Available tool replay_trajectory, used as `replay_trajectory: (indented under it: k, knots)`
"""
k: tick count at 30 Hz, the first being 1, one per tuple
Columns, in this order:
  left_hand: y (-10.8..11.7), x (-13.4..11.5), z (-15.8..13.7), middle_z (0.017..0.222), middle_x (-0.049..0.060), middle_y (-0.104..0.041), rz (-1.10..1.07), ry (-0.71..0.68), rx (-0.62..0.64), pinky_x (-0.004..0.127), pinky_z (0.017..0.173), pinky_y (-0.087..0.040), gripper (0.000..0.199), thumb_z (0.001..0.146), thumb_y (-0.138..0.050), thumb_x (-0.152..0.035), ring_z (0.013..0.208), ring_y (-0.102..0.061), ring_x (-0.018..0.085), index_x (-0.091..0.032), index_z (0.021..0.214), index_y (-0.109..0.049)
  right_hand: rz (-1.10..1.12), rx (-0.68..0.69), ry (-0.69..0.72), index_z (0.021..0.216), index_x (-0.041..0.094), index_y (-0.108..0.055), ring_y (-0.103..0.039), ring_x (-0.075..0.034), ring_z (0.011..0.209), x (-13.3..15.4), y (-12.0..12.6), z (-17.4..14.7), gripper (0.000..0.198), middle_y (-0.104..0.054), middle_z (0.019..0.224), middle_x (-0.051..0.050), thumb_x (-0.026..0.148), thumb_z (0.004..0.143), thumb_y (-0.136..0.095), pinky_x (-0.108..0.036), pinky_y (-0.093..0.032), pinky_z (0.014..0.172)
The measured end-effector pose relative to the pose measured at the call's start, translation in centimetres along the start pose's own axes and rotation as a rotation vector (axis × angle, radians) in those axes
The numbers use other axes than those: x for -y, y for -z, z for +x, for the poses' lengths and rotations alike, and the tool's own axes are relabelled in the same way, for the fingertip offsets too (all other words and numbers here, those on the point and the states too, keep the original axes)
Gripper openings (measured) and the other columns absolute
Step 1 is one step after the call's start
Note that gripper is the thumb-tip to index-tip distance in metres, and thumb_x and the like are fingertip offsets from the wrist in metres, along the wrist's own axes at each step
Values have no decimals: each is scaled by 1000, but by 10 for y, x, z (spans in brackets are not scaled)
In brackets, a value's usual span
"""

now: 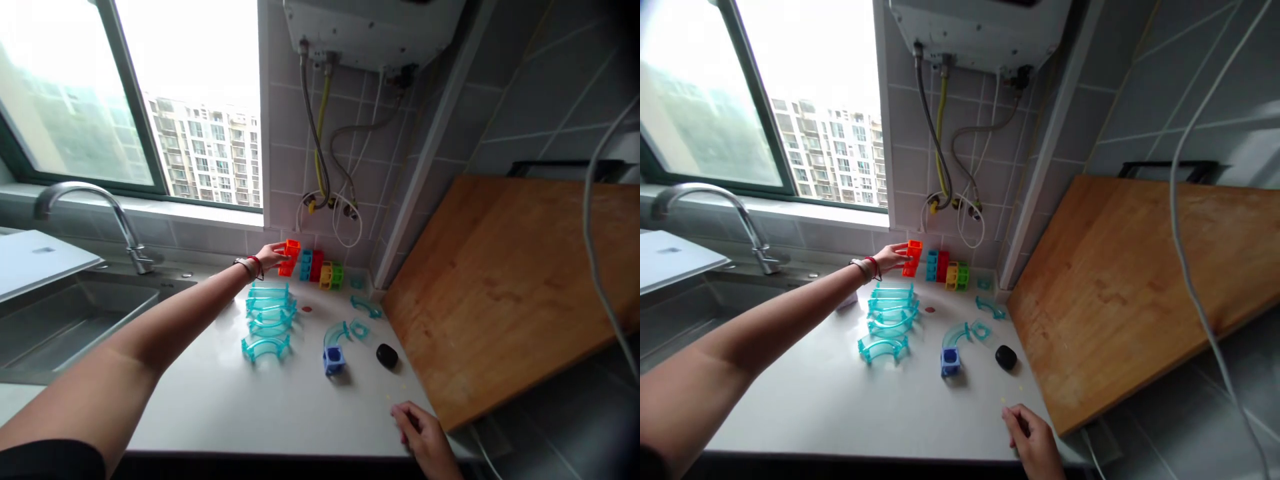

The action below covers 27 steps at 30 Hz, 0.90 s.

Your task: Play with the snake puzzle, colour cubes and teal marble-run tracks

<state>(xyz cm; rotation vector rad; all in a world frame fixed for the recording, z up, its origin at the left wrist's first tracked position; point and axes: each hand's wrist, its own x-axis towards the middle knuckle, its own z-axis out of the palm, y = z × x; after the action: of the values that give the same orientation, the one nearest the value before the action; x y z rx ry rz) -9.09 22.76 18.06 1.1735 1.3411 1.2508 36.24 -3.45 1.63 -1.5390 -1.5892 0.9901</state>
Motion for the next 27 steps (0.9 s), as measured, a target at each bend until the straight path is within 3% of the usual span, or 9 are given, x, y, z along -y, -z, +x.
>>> replay_trajectory:
  k: [7, 13, 20, 27]
  knots:
    - [-4, 24, 42, 131, 11, -65, 104, 110, -69, 46, 91, -60, 38, 100, -66, -35, 110, -68, 25, -17, 132, -61, -14, 67, -52, 64, 22, -55, -47, -16, 50, -1, 3, 5, 54, -46, 51, 4, 71, 85, -61, -28, -36, 51]
    - [-5, 46, 74, 131, 12, -64, 270, 112, -170, 47, 92, -60, 38, 99, -66, -35, 110, -67, 26, -17, 132, -61, 35, 95, -131, 71, 20, -59, -38, -12, 41, -1, 5, 7, 55, -46, 49, 6, 73, 88, -57, -26, -28, 46]
    - [-11, 82, 85, 132, 12, -64, 531, 1, -296, 48, 95, -58, 37, 99, -67, -35, 113, -66, 26, -16, 131, -62, 49, 118, -151, 69, 21, -54, -38, -11, 42, -2, 6, 6, 53, -47, 51, 5, 69, 88, -60, -25, -25, 45]
    - [-32, 102, 97, 130, 11, -65, 695, 20, -348, 47, 93, -59, 38, 99, -67, -36, 112, -67, 26, -17, 132, -62, 65, 142, -159, 71, 21, -52, -35, -9, 43, -10, 7, 7, 55, -45, 50, 7, 72, 88, -59, -23, -24, 44]
